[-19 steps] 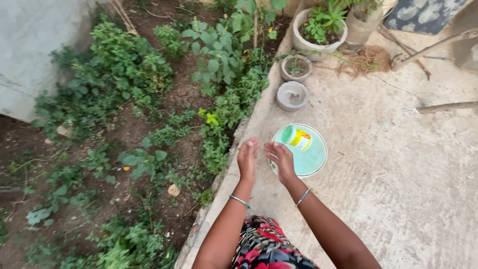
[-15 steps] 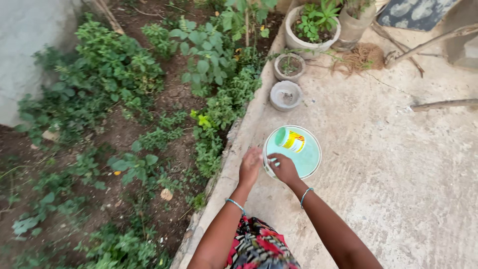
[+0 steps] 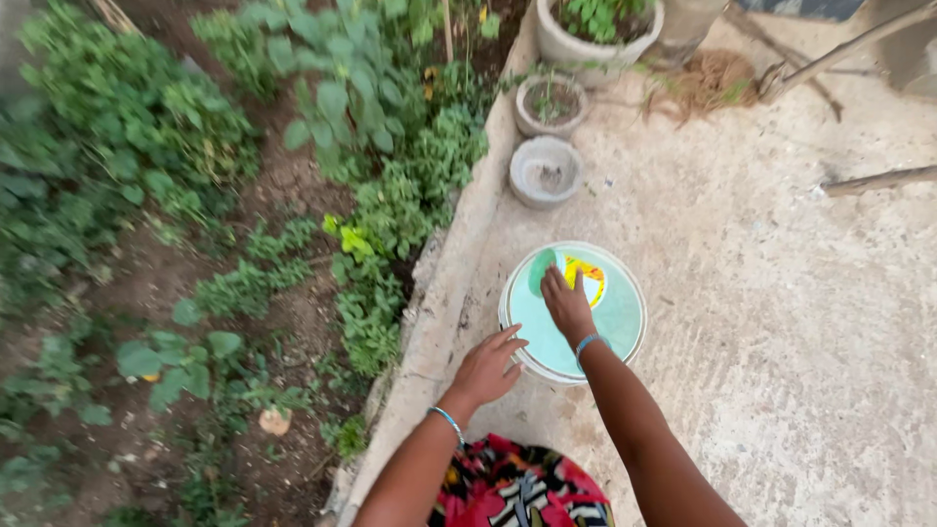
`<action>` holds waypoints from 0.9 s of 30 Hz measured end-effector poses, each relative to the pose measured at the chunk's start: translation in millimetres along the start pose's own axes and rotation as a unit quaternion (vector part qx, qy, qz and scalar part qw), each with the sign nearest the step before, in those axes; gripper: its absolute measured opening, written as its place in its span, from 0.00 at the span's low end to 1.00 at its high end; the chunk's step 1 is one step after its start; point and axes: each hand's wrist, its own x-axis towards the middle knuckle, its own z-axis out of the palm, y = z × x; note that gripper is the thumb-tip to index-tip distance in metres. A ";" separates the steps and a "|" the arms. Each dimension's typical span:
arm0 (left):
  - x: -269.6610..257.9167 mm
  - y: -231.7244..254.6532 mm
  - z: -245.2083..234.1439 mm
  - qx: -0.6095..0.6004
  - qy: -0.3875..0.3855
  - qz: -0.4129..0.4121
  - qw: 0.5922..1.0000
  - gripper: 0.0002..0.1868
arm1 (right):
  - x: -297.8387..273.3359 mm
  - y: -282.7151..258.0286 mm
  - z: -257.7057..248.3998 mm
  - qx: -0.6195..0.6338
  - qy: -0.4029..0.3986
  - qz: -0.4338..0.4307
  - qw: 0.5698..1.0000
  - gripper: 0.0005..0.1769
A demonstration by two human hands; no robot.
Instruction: The person scoops blue liquid from a large white bucket using a small plastic container and pours it onto several green plants in a garden bed.
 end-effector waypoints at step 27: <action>-37.6 -1.0 -30.0 -0.106 -0.009 -0.043 0.993 0.11 | -24.5 -5.4 25.0 0.220 -0.091 0.053 0.970 0.10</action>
